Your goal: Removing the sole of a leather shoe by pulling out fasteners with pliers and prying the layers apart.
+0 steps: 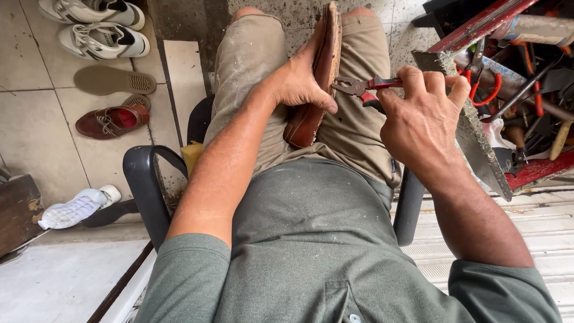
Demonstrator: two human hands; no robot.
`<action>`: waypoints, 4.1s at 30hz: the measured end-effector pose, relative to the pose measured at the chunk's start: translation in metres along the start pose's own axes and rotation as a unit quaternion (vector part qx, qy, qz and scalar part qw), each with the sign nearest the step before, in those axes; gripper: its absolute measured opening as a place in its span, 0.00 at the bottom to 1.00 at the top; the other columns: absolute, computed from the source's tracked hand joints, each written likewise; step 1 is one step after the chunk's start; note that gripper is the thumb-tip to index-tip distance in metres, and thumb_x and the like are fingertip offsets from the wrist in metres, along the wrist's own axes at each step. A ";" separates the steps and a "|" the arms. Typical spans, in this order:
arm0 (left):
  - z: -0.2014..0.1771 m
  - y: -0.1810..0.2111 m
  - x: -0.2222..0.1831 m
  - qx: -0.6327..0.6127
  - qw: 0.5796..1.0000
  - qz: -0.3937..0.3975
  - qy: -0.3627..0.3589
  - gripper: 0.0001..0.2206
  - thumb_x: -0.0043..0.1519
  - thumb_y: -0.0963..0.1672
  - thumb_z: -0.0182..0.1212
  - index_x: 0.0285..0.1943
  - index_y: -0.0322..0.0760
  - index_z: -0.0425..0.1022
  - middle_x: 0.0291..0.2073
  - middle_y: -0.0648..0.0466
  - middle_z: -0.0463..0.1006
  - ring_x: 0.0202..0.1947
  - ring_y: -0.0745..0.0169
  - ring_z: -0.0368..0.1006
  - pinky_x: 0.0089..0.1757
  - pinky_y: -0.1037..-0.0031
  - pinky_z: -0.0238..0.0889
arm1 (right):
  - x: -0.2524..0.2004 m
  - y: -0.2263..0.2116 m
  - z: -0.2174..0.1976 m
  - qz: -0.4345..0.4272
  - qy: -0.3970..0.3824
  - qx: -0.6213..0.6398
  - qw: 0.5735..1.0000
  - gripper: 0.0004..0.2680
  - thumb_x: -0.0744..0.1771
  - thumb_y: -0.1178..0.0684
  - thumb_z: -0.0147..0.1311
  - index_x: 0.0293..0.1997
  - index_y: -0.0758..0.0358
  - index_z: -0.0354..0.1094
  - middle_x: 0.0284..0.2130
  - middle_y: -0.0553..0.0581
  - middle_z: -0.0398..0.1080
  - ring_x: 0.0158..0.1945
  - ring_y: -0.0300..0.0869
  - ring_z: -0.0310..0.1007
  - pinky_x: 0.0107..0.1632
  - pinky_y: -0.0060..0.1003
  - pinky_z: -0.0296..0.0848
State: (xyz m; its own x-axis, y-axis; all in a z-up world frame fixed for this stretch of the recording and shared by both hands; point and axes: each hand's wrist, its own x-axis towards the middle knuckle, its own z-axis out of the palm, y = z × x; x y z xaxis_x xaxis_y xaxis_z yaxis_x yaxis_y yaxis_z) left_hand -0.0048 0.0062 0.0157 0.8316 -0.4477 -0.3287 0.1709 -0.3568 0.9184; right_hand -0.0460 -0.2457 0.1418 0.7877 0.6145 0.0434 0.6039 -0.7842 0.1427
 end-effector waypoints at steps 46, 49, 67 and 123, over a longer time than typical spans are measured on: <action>0.005 0.013 -0.011 0.042 0.994 -0.094 0.028 0.76 0.35 0.53 0.92 0.79 0.54 0.18 0.71 0.35 0.57 0.73 0.34 0.55 0.68 0.59 0.52 | -0.022 -0.002 0.017 0.051 -0.127 -0.004 0.991 0.06 0.60 0.55 0.48 0.31 0.50 0.72 0.27 0.48 0.65 0.23 0.48 0.66 0.25 0.40 0.61; 0.007 0.011 -0.009 0.042 0.994 -0.099 0.018 0.78 0.35 0.54 0.93 0.78 0.59 0.15 0.71 0.35 0.56 0.73 0.32 0.54 0.68 0.58 0.52 | -0.033 0.002 0.026 0.052 -0.105 0.019 0.993 0.05 0.59 0.56 0.48 0.30 0.52 0.70 0.27 0.47 0.65 0.21 0.49 0.63 0.22 0.41 0.59; 0.018 -0.009 -0.002 0.048 0.998 0.027 -0.001 0.76 0.44 0.52 0.94 0.77 0.56 0.11 0.78 0.33 0.41 0.77 0.35 0.46 0.70 0.56 0.47 | -0.068 0.011 0.042 0.086 -0.123 0.046 0.988 0.05 0.58 0.53 0.50 0.31 0.54 0.68 0.30 0.45 0.66 0.23 0.53 0.67 0.20 0.46 0.55; 0.016 -0.039 0.047 -0.064 0.973 0.040 0.218 0.38 0.59 0.54 0.74 0.74 0.48 0.52 0.72 0.43 0.65 0.72 0.48 0.63 0.67 0.65 0.54 | 0.006 0.013 0.038 -0.033 0.019 0.009 0.999 0.12 0.57 0.58 0.53 0.38 0.43 0.77 0.39 0.47 0.68 0.35 0.44 0.63 0.44 0.44 0.56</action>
State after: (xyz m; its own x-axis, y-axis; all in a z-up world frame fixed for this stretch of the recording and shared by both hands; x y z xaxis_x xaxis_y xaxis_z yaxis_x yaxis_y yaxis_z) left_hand 0.0197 -0.0137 -0.0394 0.9851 -0.0697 -0.1569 0.1384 -0.2183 0.9660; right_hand -0.0290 -0.2552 0.1060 0.7415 0.6669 0.0729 0.6561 -0.7436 0.1289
